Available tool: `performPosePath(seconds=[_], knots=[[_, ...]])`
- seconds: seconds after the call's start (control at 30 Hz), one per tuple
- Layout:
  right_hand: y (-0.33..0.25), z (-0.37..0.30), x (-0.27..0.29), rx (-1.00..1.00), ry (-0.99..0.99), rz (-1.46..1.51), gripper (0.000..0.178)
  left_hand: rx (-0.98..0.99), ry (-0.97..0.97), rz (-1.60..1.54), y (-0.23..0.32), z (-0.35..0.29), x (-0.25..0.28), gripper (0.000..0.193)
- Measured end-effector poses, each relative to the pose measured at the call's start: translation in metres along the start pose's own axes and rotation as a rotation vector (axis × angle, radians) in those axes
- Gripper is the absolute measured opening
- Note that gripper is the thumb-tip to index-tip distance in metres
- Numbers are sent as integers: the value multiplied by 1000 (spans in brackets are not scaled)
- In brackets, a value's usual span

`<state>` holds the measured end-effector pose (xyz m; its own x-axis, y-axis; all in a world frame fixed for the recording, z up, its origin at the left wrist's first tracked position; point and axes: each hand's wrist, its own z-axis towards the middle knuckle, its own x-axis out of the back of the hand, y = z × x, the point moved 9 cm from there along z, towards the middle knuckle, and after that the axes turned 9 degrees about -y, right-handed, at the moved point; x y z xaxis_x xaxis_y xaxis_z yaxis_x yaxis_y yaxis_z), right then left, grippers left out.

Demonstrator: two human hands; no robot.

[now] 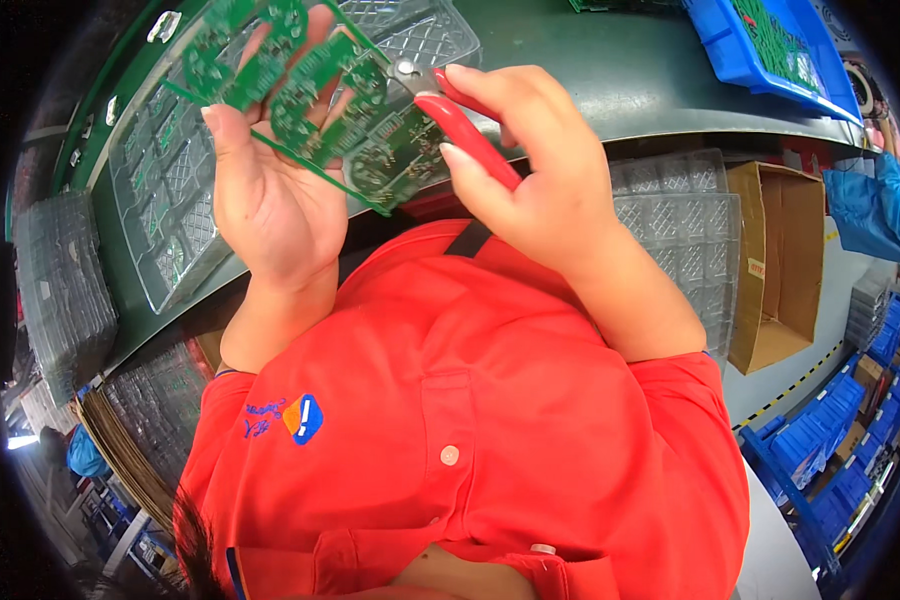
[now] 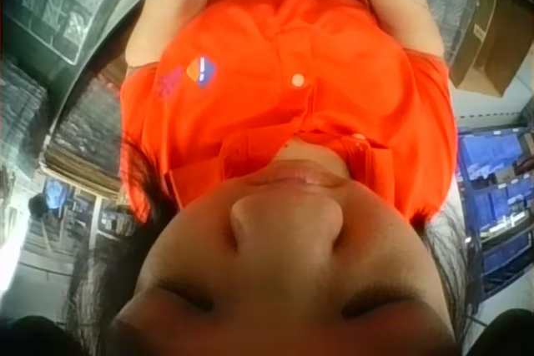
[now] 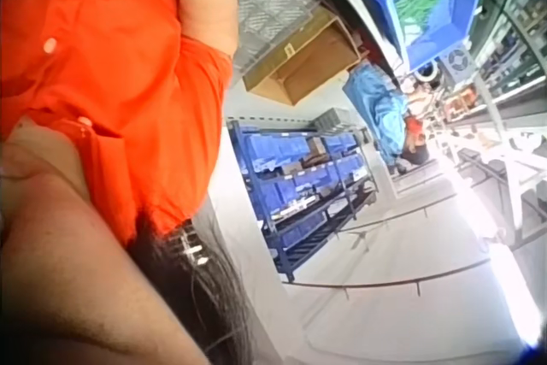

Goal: The recorder is assembling and trimming printed circuit boards (PCBs) using wire cutters at a production line.

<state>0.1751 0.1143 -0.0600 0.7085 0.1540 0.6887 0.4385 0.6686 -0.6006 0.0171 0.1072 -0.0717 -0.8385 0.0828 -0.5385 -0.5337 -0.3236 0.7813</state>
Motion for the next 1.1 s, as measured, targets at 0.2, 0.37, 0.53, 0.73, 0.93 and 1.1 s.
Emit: performPosePath(seconds=[0.2, 0.37, 0.53, 0.73, 0.93, 1.1], knots=[[24, 2, 8, -149, 79, 758, 39, 339, -61, -126, -43, -24, -6, 42], [25, 2, -13, -253, -193, 810, 45, 191, -33, -209, -27, -12, 3, 38], [-1, 7, 13, 19, 84, -77, 46, 141, 120, -131, -24, -13, -1, 39], [55, 3, 131, -136, 414, -469, 35, 189, 182, -1, -10, -12, 24, 41], [116, -29, 239, -629, 283, -955, 37, 217, -55, 248, -3, -17, 37, 31], [110, -26, 229, -269, 538, 189, 39, 25, -53, 635, 53, -15, 29, 39]])
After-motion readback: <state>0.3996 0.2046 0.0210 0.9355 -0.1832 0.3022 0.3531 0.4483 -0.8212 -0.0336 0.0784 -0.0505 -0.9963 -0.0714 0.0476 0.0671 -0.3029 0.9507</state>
